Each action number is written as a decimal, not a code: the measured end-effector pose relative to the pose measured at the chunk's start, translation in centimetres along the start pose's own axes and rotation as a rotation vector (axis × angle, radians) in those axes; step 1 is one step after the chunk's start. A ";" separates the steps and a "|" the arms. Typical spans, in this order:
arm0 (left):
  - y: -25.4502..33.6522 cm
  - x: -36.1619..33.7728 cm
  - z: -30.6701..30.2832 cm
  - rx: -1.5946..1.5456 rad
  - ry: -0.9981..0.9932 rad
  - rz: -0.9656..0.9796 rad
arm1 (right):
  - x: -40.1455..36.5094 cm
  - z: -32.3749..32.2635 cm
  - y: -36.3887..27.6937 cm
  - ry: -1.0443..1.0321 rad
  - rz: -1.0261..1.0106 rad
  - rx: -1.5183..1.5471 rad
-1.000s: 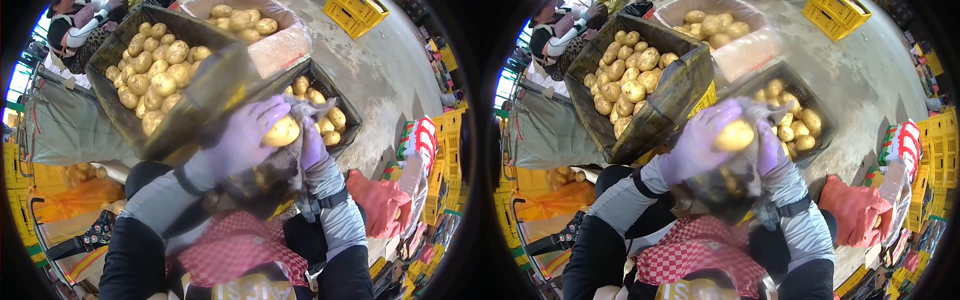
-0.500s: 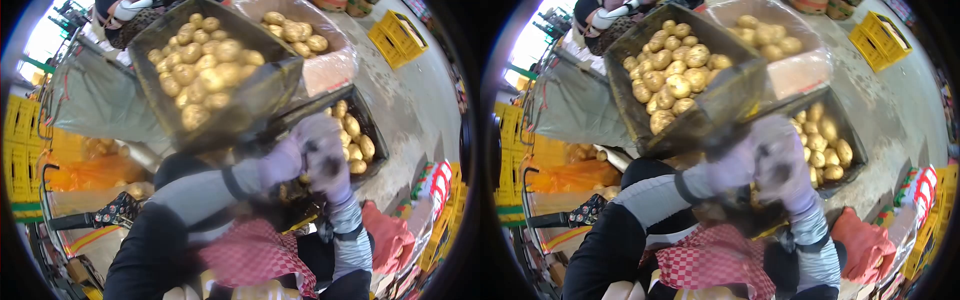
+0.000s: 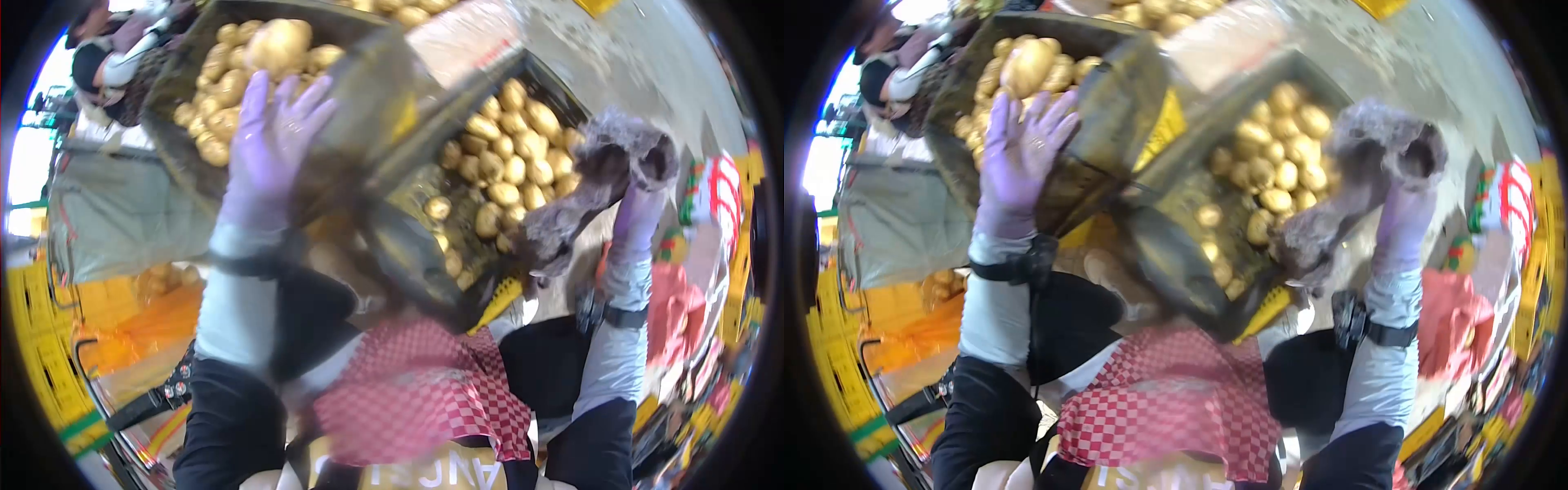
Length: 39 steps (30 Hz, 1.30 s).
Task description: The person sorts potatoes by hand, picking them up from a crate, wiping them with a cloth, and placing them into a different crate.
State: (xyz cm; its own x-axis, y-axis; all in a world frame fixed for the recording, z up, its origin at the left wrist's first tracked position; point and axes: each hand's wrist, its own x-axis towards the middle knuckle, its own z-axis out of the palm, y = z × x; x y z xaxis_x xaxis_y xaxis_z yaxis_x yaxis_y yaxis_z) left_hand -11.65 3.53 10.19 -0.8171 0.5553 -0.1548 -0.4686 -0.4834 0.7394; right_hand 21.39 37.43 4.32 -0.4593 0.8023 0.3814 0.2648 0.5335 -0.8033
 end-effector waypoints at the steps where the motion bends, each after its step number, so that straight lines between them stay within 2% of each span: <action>1: -1.5 -0.7 0.2 0.282 -0.097 0.042 | 1.0 -1.3 -1.8 0.114 -0.059 -0.040; 2: -2.9 -1.7 0.4 0.562 -0.203 0.096 | 1.4 -2.3 -2.2 0.226 -0.122 -0.079; 4: -6.6 -3.4 1.6 0.733 -0.366 -0.211 | 1.5 -5.9 0.7 0.257 0.022 0.120; 6: -12.4 -3.5 2.4 0.908 -0.412 -0.456 | 0.8 -7.0 0.8 0.214 0.088 0.297; 7: -15.6 -2.6 1.6 0.972 -0.586 -0.507 | 0.7 -6.5 -0.3 0.198 0.117 0.395; 9: -23.3 -0.9 -1.5 1.228 -0.924 -0.415 | 0.0 -5.9 -1.4 0.225 0.182 0.565; 11: -31.2 -0.5 -3.6 1.801 -1.430 -0.027 | -0.5 -5.8 -1.4 0.300 0.238 0.708; 13: -38.4 -3.0 -6.7 2.050 -1.422 -0.312 | -1.2 -6.9 0.4 0.253 0.097 0.378; 16: -42.7 -7.9 -7.4 2.358 -1.385 -0.433 | -1.7 -8.8 3.0 0.149 -0.124 -0.121; 17: -43.6 -9.1 -6.9 2.270 -0.864 -0.732 | -2.0 -9.4 3.7 0.101 -0.193 -0.288; 20: -40.6 -8.7 -7.7 2.151 -1.377 -0.436 | -2.3 -8.9 3.8 0.184 0.011 0.135; 21: -41.3 -7.9 -9.8 2.099 -1.205 -0.560 | -2.6 -8.0 4.1 0.256 0.052 0.468; 24: -38.1 -5.3 -8.1 1.959 -1.677 -0.398 | -2.8 -8.1 3.7 0.262 0.125 0.544; 25: -36.7 -4.3 -6.6 1.760 -1.405 -0.722 | -2.9 -8.2 3.4 0.220 0.126 0.408; 26: -35.2 -3.4 -5.0 1.471 -1.042 -0.994 | -2.8 -8.1 2.7 0.155 0.105 0.248; 27: -33.7 -2.4 -3.4 1.226 -0.710 -1.134 | -2.7 -8.0 2.1 0.097 0.076 0.085; 28: -32.4 -1.4 -3.0 1.155 -0.784 -0.922 | -2.6 -7.9 1.4 0.044 0.038 -0.072; 29: -31.0 -0.4 -2.5 1.089 -0.851 -0.704 | -2.7 -7.3 1.6 -0.002 0.000 -0.078; 31: -26.3 0.1 1.2 0.853 -0.771 -0.592 | -2.7 -5.3 -1.9 -0.191 0.221 0.132; 32: -23.1 -1.1 4.5 0.835 -0.744 -0.494 | -2.7 -4.3 -3.6 -0.270 0.343 0.217; 34: -17.5 -3.5 9.5 0.893 -0.606 -0.531 | -4.9 0.5 -5.3 -0.384 -0.070 0.239; 35: -15.4 -4.5 11.0 1.072 -0.801 -0.223 | -6.0 2.9 -6.1 -0.431 -0.271 0.270; 36: -13.7 -5.3 12.1 1.237 -0.984 0.098 | -6.7 4.6 -7.4 -0.396 -0.304 0.240; 38: -12.3 -6.7 11.2 1.170 -1.085 0.262 | -7.2 6.9 -9.3 -0.369 -0.344 0.241; 39: -13.0 -7.5 8.6 0.950 -0.998 0.094 | -7.4 7.6 -9.7 -0.387 -0.346 0.274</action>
State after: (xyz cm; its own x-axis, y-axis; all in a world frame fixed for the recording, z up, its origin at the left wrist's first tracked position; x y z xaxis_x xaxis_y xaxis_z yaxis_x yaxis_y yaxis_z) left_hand 3.46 11.43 7.39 -0.0593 0.9865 0.1525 0.3110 -0.1269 0.9419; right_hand 15.75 24.28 5.81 -0.7696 0.4104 0.4893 -0.1609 0.6169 -0.7704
